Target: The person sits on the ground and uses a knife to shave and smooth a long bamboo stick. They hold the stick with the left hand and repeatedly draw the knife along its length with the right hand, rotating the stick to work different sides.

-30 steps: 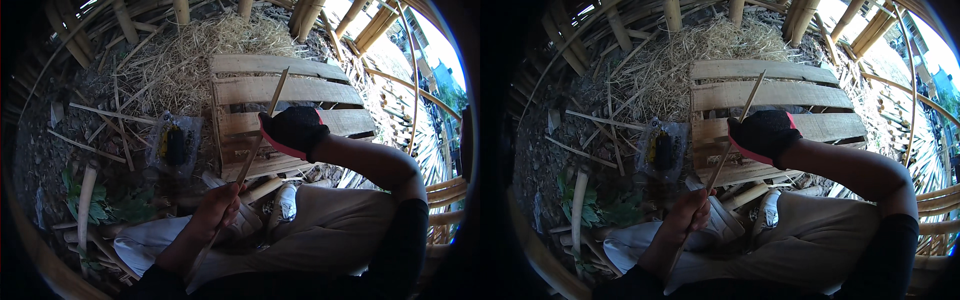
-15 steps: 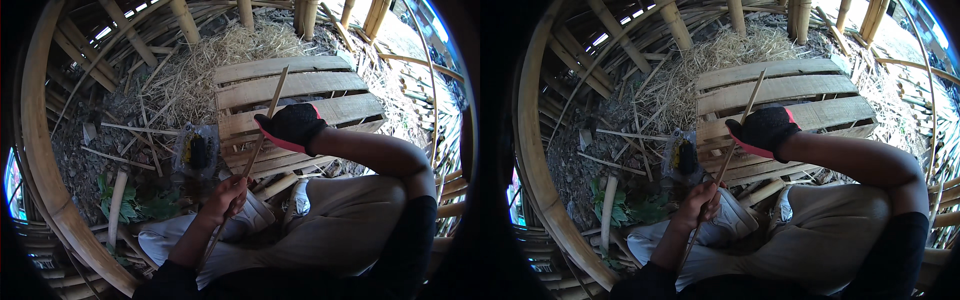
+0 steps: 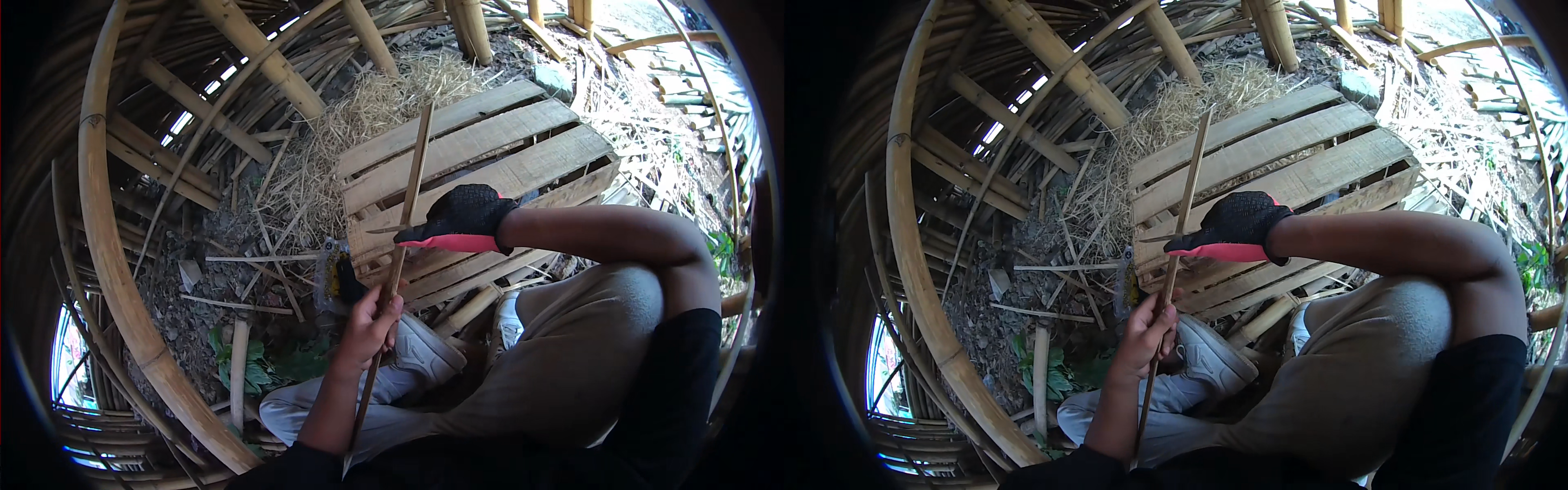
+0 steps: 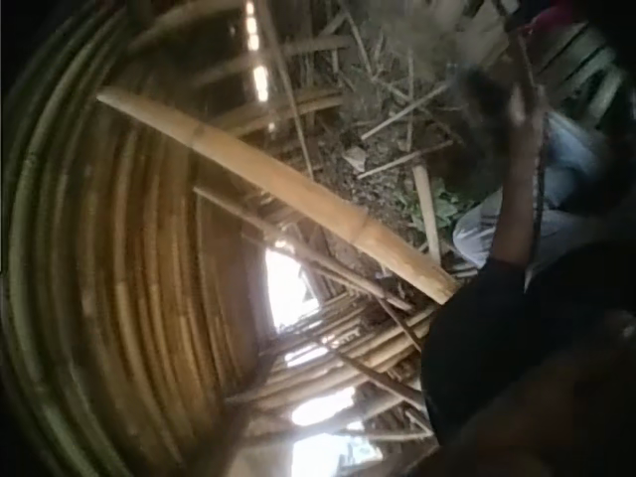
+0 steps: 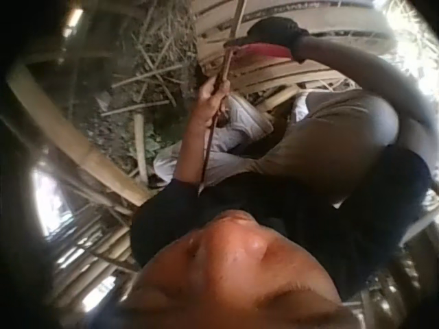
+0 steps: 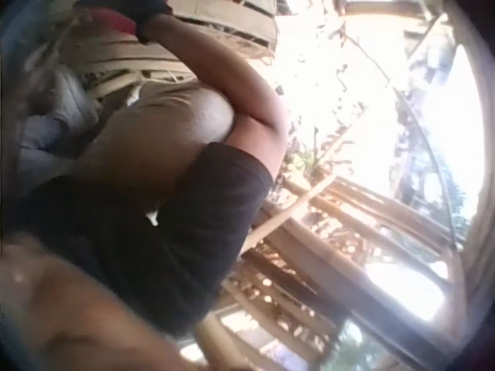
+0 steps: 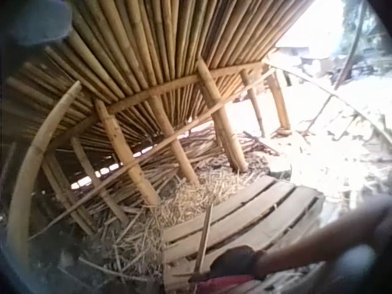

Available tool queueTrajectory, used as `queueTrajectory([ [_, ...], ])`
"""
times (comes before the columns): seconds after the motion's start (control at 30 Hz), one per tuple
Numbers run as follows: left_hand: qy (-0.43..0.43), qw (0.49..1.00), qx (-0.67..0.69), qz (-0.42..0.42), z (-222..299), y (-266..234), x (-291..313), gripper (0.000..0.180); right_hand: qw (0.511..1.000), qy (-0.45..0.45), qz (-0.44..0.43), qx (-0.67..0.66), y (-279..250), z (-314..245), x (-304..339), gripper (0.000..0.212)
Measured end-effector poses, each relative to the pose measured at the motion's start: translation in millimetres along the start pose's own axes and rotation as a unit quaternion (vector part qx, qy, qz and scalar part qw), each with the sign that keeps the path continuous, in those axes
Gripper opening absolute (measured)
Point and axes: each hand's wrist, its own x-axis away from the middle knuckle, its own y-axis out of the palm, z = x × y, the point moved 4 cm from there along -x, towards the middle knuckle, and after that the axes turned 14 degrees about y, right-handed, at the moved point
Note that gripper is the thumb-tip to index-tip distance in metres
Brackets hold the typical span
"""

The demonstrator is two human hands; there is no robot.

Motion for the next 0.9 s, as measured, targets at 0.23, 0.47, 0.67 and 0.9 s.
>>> queueTrajectory([
  [0.23,0.068,0.984,-0.166,-0.002,-1.2,22.1,1.7,0.058,0.974,-0.049,-0.077,-0.207,17.3,2.4,-3.8,0.059],
  [0.47,0.088,0.989,-0.113,-0.031,0.7,3.7,5.3,0.065,0.922,-0.042,-0.027,-0.384,42.8,4.3,-29.8,0.041],
  [0.67,0.141,0.912,-0.245,0.298,-37.1,-122.4,-63.0,0.043,0.914,-0.039,0.022,-0.404,68.0,28.1,-66.3,0.042],
  [0.9,-0.107,0.801,-0.565,0.167,-298.7,-257.4,-137.9,0.053,0.939,0.059,-0.129,-0.314,60.4,15.9,-61.2,0.041],
])
